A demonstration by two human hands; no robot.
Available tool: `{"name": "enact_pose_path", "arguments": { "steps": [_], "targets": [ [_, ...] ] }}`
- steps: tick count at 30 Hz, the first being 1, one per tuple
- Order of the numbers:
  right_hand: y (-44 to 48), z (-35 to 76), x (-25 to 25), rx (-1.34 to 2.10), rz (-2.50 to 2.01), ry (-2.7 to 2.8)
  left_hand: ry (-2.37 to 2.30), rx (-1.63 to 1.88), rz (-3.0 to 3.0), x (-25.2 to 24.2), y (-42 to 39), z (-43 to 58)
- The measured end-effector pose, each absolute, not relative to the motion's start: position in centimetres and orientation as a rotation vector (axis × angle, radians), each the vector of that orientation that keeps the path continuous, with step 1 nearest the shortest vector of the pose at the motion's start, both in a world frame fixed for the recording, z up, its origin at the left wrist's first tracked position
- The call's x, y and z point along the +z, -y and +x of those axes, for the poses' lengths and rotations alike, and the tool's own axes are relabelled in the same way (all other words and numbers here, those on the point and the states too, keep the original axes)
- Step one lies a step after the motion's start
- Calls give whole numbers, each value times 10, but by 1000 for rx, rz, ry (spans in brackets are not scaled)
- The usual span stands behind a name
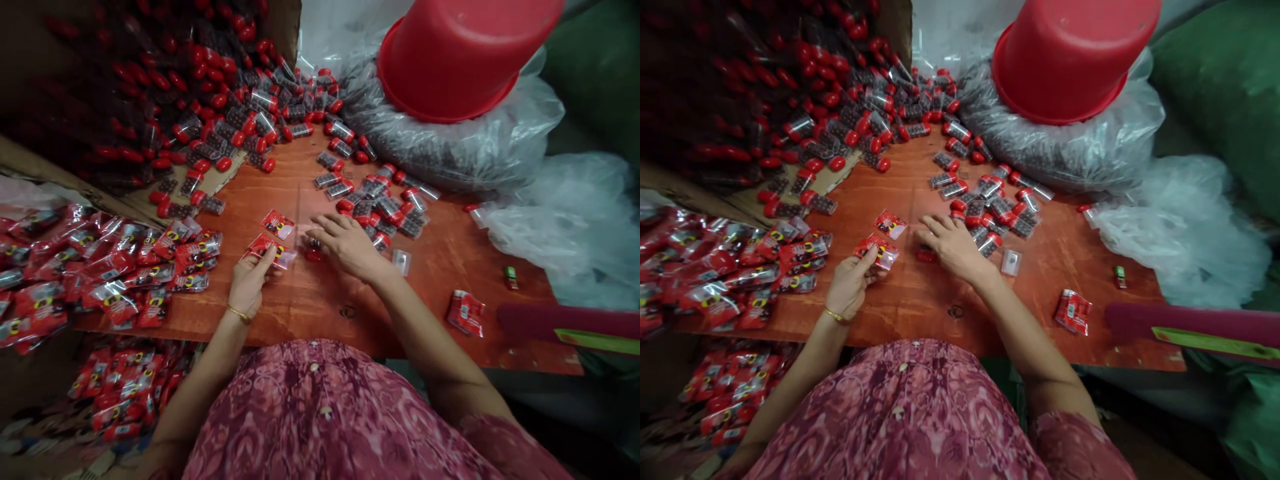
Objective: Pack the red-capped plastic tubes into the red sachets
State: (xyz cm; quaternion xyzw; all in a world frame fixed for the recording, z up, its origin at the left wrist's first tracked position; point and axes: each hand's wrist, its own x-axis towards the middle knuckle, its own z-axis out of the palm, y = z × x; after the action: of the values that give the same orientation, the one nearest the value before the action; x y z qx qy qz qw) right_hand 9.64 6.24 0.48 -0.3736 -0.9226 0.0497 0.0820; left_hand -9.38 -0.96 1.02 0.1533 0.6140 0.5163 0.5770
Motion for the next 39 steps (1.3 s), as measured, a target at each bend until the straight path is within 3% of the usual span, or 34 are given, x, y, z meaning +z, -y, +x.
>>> {"name": "enact_pose_path", "arguments": {
  "steps": [7, 16, 29, 39],
  "targets": [
    [-81, 96, -8, 191, -855, 2965, -1355, 1225, 280, 17, 8, -105],
    [-12, 106, 7, 902, -1025, 2064, -1321, 1198, 348, 21, 2, -95],
    [3, 87, 3, 1165, -1069, 1804, -1328, 1181, 730, 16, 5, -91],
    [20, 67, -18, 1246, -1231, 1441, -1199, 1354, 405, -2, 9, -63]
  ]
}}
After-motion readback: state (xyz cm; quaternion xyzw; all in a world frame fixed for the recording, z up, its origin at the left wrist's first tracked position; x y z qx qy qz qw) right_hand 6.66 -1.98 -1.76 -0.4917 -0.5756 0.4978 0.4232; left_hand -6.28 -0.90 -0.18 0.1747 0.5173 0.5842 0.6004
